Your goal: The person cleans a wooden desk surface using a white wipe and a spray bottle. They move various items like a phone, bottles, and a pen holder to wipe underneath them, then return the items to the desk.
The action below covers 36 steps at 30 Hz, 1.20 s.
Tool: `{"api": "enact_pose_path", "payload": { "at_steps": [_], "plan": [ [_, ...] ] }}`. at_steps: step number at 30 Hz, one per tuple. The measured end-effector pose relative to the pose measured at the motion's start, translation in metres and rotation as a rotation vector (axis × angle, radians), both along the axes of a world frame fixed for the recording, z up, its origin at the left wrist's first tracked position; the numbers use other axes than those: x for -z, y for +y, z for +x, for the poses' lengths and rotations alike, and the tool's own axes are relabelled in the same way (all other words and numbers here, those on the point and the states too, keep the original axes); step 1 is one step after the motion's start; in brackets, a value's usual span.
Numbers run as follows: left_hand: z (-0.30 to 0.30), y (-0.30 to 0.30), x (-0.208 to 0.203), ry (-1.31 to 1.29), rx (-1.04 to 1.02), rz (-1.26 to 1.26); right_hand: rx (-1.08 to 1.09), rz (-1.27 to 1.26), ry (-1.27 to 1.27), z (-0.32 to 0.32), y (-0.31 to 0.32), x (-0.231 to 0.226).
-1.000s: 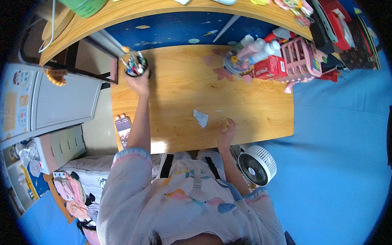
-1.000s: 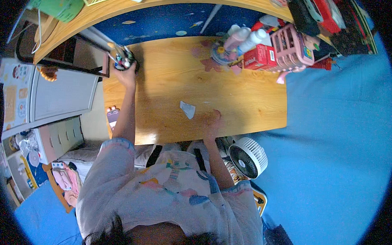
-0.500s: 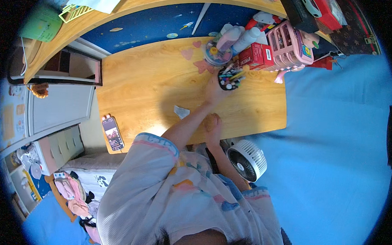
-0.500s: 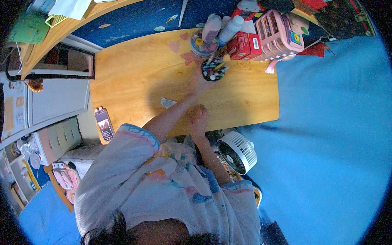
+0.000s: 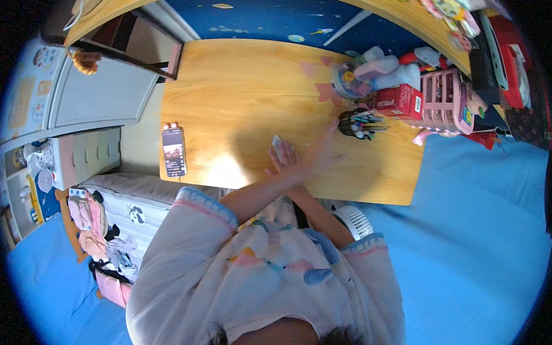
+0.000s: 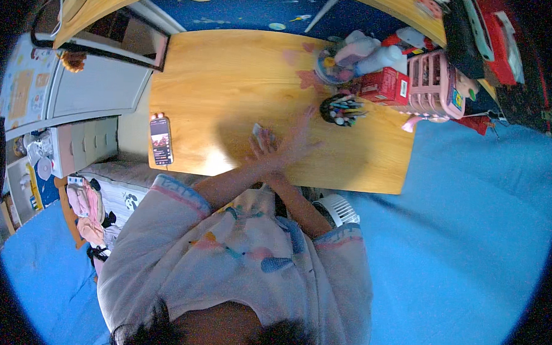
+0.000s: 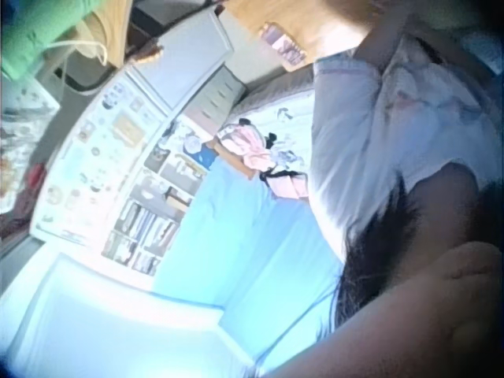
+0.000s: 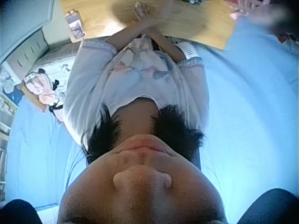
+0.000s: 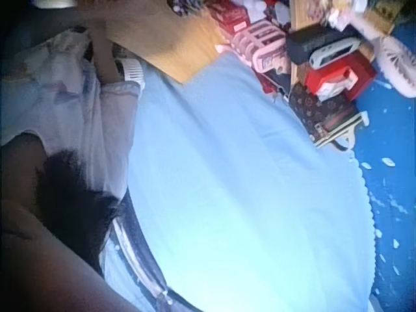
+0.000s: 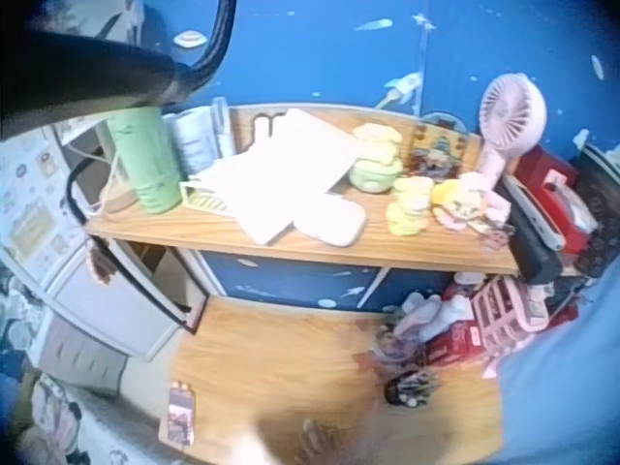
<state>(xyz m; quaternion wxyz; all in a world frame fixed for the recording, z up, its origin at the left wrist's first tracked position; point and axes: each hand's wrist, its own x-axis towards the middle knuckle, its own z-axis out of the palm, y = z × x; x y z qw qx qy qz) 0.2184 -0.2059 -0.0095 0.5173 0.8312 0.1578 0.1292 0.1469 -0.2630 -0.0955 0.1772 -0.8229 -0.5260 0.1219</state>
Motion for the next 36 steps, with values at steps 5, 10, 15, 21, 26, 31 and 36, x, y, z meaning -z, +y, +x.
{"api": "enact_pose_path", "payload": {
  "at_steps": [5, 10, 15, 21, 26, 31, 36],
  "plan": [
    [-0.148, 0.086, -0.027, 0.15, -0.144, -0.198, 0.14, 0.023, 0.02, -0.019, 0.015, 0.018],
    [-0.311, 0.221, 0.01, 0.243, -0.487, 0.056, 0.377, 0.088, -0.091, 0.043, 0.068, 0.027],
    [-0.401, 0.311, 0.042, 0.428, -0.646, 0.299, 0.685, 0.057, -0.258, 0.19, 0.141, 0.048],
    [-0.408, 0.365, 0.089, 0.519, -0.532, 0.095, 0.526, 0.121, -0.171, 0.208, 0.218, 0.066],
    [-0.406, 0.373, 0.115, 0.417, -0.745, -0.019, -0.13, -0.038, 0.262, -0.008, 0.228, -0.012],
    [-0.365, 0.381, 0.096, 0.286, -0.877, -0.287, 0.136, -0.174, 0.137, 0.035, 0.17, -0.026],
    [-0.407, 0.373, 0.129, 0.257, -0.93, -0.454, 0.437, 0.059, -0.135, 0.193, 0.162, 0.027]
  ]
}}
